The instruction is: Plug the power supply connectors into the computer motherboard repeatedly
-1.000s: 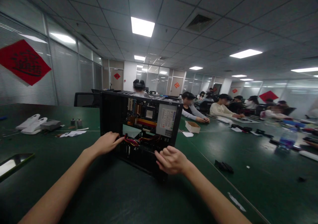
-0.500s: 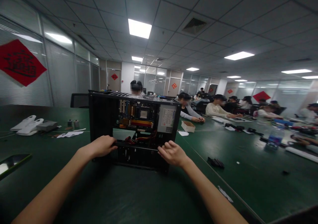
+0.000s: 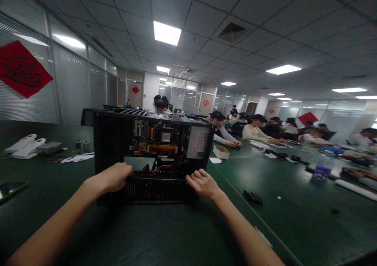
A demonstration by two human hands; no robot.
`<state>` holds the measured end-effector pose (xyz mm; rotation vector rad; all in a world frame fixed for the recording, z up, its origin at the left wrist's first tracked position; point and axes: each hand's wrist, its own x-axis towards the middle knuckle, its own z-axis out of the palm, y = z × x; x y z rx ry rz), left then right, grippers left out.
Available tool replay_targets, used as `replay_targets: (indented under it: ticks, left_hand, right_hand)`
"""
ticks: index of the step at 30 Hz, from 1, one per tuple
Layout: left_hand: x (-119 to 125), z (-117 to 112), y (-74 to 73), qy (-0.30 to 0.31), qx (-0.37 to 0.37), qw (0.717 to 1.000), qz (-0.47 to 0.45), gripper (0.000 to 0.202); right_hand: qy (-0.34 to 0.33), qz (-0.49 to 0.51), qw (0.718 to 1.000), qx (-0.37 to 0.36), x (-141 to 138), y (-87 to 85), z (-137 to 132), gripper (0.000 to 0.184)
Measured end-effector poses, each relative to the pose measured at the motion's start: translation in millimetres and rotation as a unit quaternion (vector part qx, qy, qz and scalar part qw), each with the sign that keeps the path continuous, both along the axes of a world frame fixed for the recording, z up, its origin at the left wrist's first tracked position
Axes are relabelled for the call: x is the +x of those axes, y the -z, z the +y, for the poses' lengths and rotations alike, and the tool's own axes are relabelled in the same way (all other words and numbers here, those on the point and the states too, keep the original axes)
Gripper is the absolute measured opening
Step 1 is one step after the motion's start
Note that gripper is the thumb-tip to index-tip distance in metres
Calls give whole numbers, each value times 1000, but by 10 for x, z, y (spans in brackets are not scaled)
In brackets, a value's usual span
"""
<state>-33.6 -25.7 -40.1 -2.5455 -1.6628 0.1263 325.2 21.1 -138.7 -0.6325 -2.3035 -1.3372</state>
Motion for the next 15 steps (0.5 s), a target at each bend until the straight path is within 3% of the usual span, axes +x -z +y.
replay_targets:
  ticks: [7,15]
  left_hand:
    - [-37,3,55,-3,-35,999,-31,33]
    - [-332,262,164,4,-183,976,-115,37]
  right_hand:
    - [-16,7,1000,5,2,21,-5,16]
    - [-7,4,1000,-8,-19,-16,-56,15]
